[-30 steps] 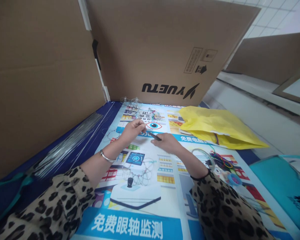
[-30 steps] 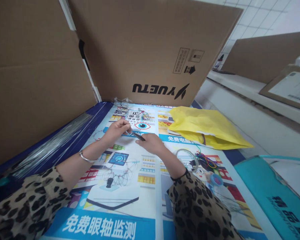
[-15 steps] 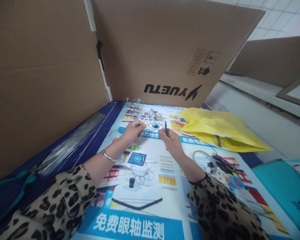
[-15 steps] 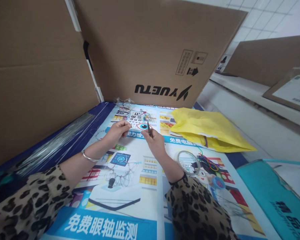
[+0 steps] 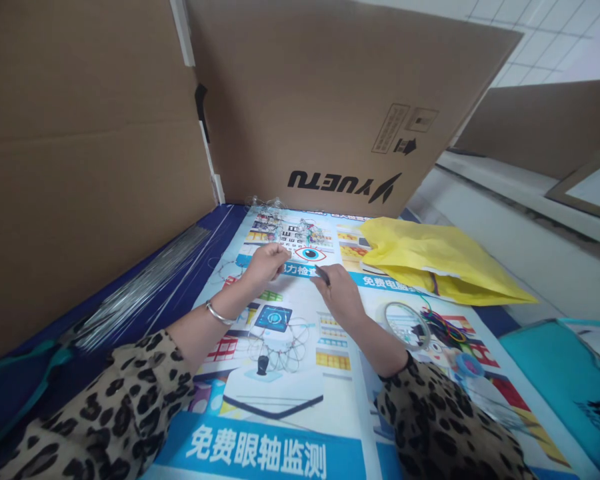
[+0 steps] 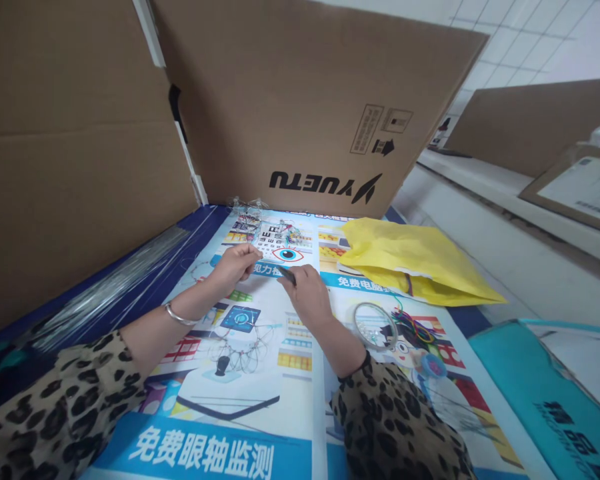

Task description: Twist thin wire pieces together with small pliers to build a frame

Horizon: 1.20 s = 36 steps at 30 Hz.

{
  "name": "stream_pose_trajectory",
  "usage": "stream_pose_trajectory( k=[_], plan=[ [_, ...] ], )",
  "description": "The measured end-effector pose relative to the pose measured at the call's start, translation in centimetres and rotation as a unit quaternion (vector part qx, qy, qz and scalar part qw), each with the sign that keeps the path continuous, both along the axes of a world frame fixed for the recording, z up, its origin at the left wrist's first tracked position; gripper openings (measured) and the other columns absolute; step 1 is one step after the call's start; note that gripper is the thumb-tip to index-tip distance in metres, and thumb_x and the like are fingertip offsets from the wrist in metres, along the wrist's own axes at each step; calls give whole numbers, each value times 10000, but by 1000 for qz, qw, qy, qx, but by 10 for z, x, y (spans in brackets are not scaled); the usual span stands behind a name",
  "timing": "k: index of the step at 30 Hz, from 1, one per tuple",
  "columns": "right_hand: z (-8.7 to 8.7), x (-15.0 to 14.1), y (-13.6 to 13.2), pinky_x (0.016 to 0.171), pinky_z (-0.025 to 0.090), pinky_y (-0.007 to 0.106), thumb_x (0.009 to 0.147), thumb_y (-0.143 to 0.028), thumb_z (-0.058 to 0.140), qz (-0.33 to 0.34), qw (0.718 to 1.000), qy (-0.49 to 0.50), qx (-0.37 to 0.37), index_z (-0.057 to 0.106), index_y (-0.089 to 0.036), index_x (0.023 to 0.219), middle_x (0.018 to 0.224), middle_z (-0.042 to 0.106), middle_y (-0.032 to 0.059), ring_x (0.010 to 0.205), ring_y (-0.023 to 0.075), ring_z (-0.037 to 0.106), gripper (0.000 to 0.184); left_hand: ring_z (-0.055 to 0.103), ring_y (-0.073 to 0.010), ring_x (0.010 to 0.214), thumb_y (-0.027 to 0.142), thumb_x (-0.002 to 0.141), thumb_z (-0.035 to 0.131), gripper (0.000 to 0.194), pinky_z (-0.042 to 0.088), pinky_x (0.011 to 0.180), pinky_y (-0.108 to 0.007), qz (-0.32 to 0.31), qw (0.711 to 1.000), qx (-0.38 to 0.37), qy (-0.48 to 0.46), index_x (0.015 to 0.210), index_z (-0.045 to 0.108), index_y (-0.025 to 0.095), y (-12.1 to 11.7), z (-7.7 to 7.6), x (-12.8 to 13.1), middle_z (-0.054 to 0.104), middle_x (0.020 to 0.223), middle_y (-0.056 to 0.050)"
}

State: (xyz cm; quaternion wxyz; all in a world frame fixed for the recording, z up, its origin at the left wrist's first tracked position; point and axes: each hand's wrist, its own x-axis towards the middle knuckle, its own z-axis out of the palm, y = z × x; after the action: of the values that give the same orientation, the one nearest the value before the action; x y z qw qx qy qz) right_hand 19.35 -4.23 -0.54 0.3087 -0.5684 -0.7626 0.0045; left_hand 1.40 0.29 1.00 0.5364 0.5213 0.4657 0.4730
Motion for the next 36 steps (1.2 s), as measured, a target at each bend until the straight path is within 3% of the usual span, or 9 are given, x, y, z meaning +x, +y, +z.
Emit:
stream_pose_trajectory(
  k=[5, 11, 36],
  plan=[
    [7, 1, -2, 721, 285, 315, 770, -510, 471, -18, 980, -164, 116, 614, -204, 856, 825, 507, 73, 811, 199, 402, 349, 262, -32, 282, 344, 682, 544, 193, 163, 317, -168, -13, 999, 13, 43, 627, 462, 178, -1, -4, 1, 425, 370, 71],
    [13, 1, -5, 704, 213, 335, 754, -466, 518, -29, 954, -256, 153, 609, -211, 804, 804, 500, 69, 801, 209, 351, 276, 288, -35, 291, 331, 687, 521, 189, 205, 333, -169, -16, 996, 39, 83, 602, 466, 171, -5, -7, 5, 438, 380, 62],
    [13, -2, -7, 682, 203, 329, 817, -437, 424, -1, 948, -276, 156, 597, -215, 797, 761, 493, 66, 779, 203, 348, 283, 291, -43, 291, 315, 665, 545, 167, 190, 313, -177, -8, 997, 4, 80, 615, 464, 178, -10, -3, 12, 388, 382, 77]
  ],
)
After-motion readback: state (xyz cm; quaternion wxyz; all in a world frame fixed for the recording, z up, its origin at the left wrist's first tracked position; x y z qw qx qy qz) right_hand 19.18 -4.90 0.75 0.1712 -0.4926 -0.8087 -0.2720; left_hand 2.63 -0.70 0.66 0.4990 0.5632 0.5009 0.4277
